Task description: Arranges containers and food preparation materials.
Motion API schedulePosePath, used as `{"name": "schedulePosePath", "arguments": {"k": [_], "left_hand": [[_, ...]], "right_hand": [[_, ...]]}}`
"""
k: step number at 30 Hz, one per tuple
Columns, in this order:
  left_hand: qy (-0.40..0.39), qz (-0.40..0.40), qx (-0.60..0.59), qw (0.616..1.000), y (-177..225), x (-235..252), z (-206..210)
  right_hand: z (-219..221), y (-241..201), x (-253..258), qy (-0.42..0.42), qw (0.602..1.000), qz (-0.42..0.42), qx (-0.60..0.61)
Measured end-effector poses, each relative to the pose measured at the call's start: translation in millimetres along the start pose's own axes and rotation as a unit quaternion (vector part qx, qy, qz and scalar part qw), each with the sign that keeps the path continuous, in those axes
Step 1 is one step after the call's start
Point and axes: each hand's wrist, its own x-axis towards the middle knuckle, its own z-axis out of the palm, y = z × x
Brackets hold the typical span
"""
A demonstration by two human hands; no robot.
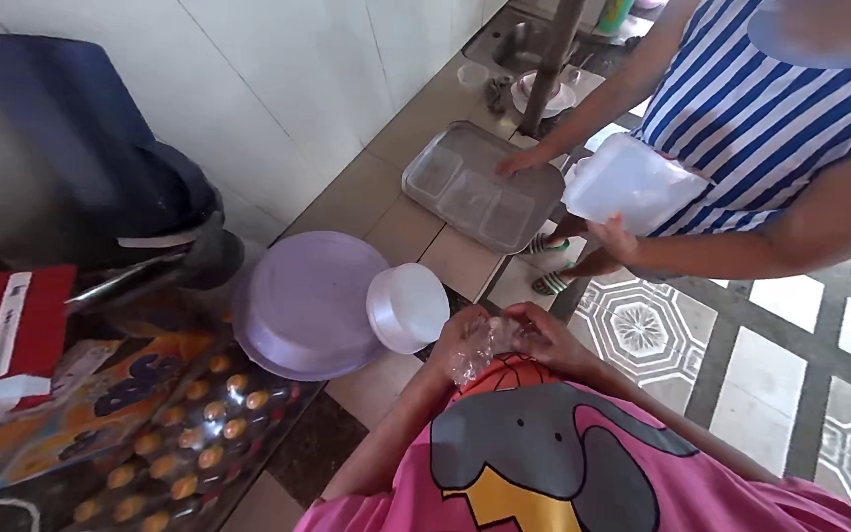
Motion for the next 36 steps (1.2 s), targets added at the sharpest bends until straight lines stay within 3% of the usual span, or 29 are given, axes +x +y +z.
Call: {"name": "schedulePosePath", "arguments": {"k": [12,17,23,26,33,36], "left_hand": [[-0.13,-0.002,0.154,0.979,9.5,21.7,-9.9],[-0.088,0.072,0.125,0.986,-0.5,21.1,-10.3],[-0.06,0.006,0.046,0.997,0.9,20.4,-14.1],[-0.057,0.028,0.029,0.998,-2.8,21.5,-16.0],[-0.091,0.063,0.0,0.994,-4.8,31.3,-16.3],[-0.131,0.048,0.069,0.988,-0.4,46.2,-23.7]], "right_hand": [[14.8,0.6,-9.5,0.06,0.997,0.038,0.026],[18.2,1.9,-8.8,0.063,0.998,0.019,0.011],[22.0,-0.1,-4.7,0.064,0.998,0.014,0.011],[24.0,1.5,-2.2,0.065,0.998,0.017,0.004],[27.1,-3.5,5.4,-0.015,0.996,0.052,0.078],[23.4,-5.4,6.9,-0.049,0.993,0.103,0.033]]}}
